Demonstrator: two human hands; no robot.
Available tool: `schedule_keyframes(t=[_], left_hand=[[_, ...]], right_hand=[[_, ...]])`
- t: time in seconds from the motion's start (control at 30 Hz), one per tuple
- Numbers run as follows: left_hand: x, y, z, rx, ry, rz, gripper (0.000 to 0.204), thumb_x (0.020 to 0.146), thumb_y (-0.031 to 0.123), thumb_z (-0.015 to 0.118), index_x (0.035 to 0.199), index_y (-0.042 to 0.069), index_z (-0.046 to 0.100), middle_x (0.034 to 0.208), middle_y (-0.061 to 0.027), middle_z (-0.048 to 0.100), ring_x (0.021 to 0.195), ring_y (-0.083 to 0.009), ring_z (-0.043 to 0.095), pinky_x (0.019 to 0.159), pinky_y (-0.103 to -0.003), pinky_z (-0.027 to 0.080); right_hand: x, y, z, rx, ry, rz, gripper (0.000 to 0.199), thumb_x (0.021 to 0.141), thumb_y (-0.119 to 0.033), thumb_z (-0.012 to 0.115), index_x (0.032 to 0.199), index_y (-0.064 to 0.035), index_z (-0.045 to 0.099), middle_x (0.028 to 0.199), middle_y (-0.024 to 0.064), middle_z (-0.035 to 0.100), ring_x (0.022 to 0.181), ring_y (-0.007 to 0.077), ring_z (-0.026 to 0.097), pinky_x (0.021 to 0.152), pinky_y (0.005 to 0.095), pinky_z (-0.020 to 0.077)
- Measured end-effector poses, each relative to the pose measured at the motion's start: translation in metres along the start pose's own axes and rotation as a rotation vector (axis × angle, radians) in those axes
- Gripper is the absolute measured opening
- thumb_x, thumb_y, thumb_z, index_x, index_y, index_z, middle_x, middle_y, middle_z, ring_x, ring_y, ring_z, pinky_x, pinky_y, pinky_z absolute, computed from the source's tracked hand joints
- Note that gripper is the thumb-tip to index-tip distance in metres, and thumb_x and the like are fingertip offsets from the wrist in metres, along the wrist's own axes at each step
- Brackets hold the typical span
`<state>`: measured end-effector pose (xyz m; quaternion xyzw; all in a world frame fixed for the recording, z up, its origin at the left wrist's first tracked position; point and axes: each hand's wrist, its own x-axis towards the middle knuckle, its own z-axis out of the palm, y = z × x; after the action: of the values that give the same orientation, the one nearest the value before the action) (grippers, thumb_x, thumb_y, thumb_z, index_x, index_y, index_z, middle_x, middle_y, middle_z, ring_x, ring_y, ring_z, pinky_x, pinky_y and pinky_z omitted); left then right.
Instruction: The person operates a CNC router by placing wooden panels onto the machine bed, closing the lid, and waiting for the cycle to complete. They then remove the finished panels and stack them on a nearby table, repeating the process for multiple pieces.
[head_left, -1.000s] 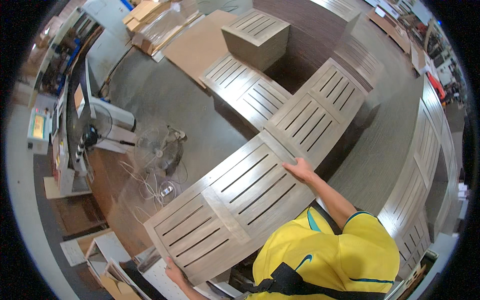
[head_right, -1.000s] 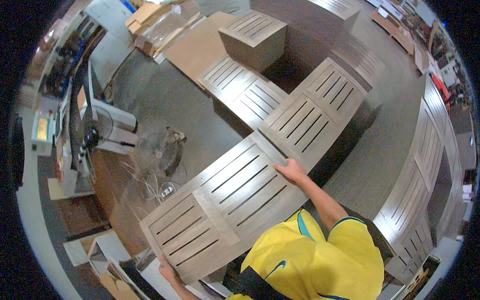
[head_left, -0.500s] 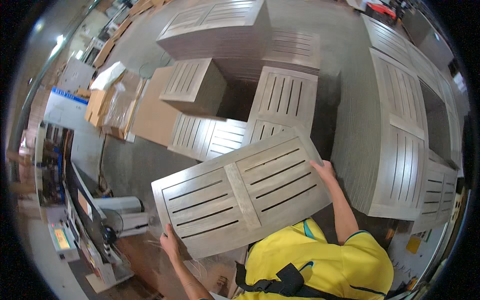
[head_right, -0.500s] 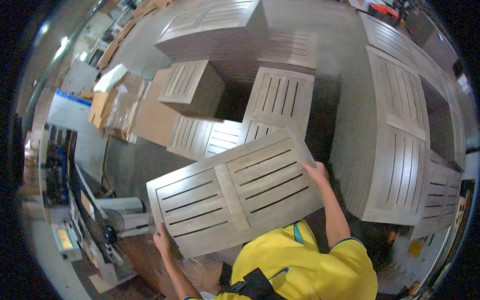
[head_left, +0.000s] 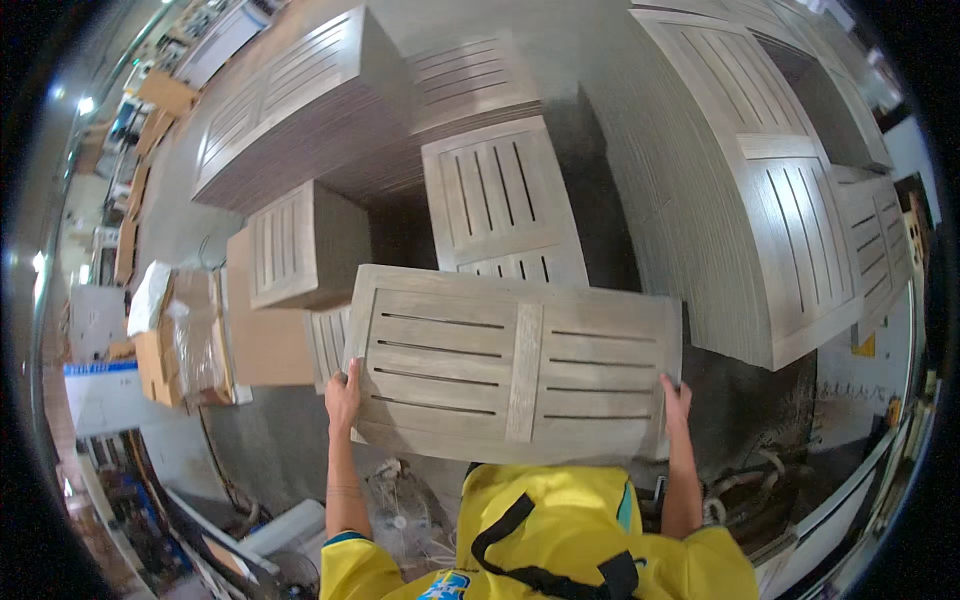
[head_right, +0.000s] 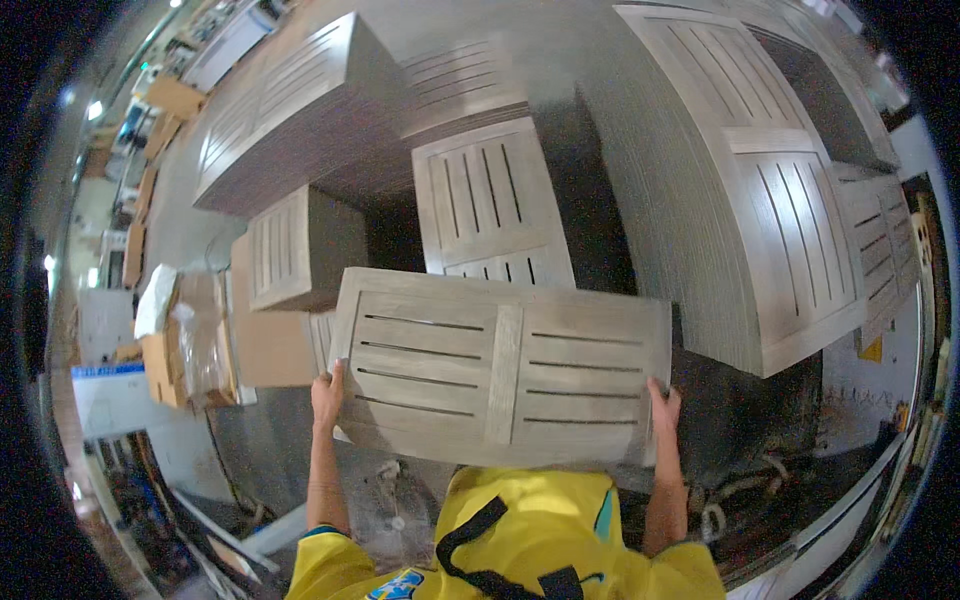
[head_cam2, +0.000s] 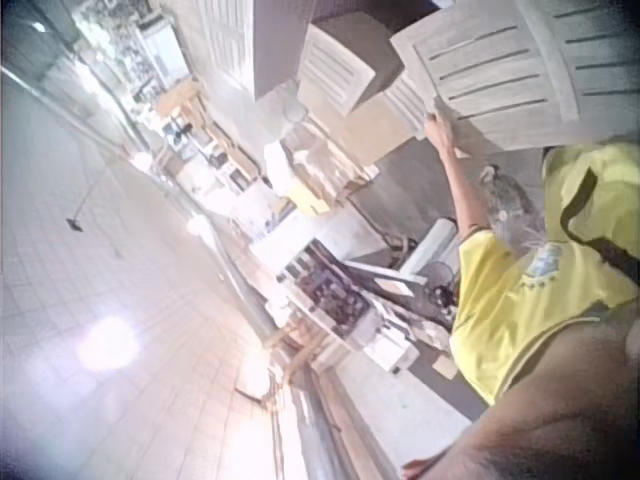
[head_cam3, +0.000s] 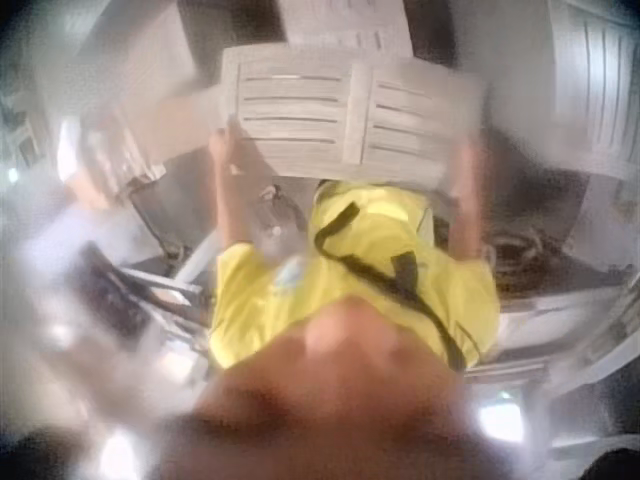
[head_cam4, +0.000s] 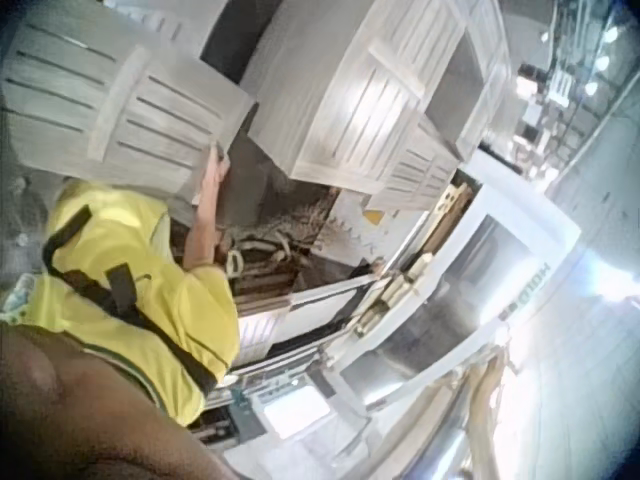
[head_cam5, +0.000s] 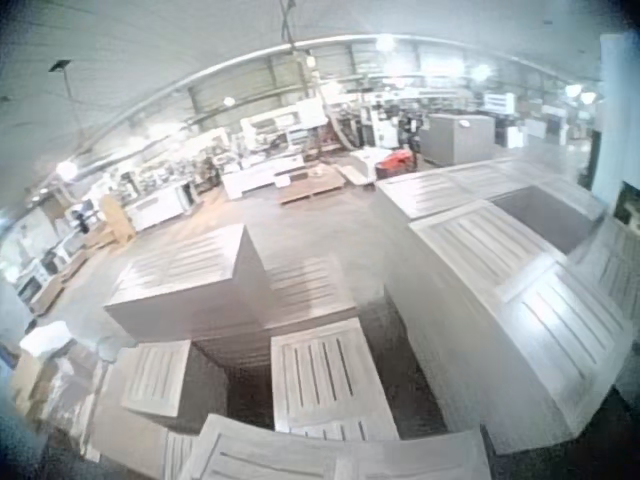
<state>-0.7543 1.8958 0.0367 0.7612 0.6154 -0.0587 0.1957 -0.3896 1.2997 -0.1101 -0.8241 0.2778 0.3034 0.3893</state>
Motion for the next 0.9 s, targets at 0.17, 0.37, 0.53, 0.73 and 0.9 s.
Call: schedule_keyframes(t=[0.17,0.37,0.53,0.73,0.9], left_hand=[[0.113,0.053,0.048,0.004,-0.151,0.240,0.088,0.106,0.072,0.048,0.116,-0.012,0.072,0.108,-0.0406,0.071,0.110,-0.0540,0.070,0.097,-0.054,0.053],[0.166,0.161,0.111,0.012,-0.279,0.439,0.079,0.108,0.069,0.043,0.117,-0.002,0.076,0.114,-0.0339,0.073,0.113,-0.0498,0.070,0.096,-0.053,0.052],[0.222,0.224,0.183,0.111,-0.320,0.725,0.077,0.111,0.065,0.040,0.104,-0.004,0.075,0.107,-0.0342,0.072,0.107,-0.0516,0.068,0.093,-0.054,0.053],[0.244,0.306,0.214,0.144,-0.444,0.631,0.083,0.108,0.071,0.039,0.110,-0.001,0.078,0.113,-0.0331,0.073,0.111,-0.0494,0.070,0.097,-0.054,0.054],[0.249,0.331,0.216,0.190,-0.231,0.759,0.066,0.108,0.061,0.051,0.121,0.003,0.078,0.109,-0.0278,0.078,0.106,-0.0461,0.074,0.094,-0.053,0.057]], right_hand=[[-0.051,0.132,0.023,0.356,0.162,0.132,0.091,0.095,-0.051,0.082,0.156,0.0083,0.049,0.151,0.0224,0.058,0.134,0.0351,0.058,0.109,0.0487,0.0460],[-0.122,0.243,0.093,0.557,0.445,0.159,0.059,0.098,-0.055,0.079,0.115,0.0009,0.068,0.098,0.0086,0.066,0.085,0.0230,0.064,0.077,0.0457,0.0502],[-0.173,0.237,0.152,0.638,0.586,0.222,0.058,0.102,-0.055,0.075,0.087,0.0001,0.065,0.080,0.0054,0.065,0.066,0.0195,0.060,0.065,0.0422,0.0509],[-0.190,0.205,0.215,0.867,0.643,0.262,0.067,0.100,-0.060,0.075,0.103,0.0070,0.069,0.098,0.0146,0.072,0.080,0.0241,0.068,0.071,0.0418,0.0557],[-0.199,0.191,0.232,1.027,0.475,0.238,0.091,0.095,-0.068,0.075,0.135,0.0120,0.057,0.132,0.0212,0.065,0.116,0.0344,0.066,0.098,0.0490,0.0565]])
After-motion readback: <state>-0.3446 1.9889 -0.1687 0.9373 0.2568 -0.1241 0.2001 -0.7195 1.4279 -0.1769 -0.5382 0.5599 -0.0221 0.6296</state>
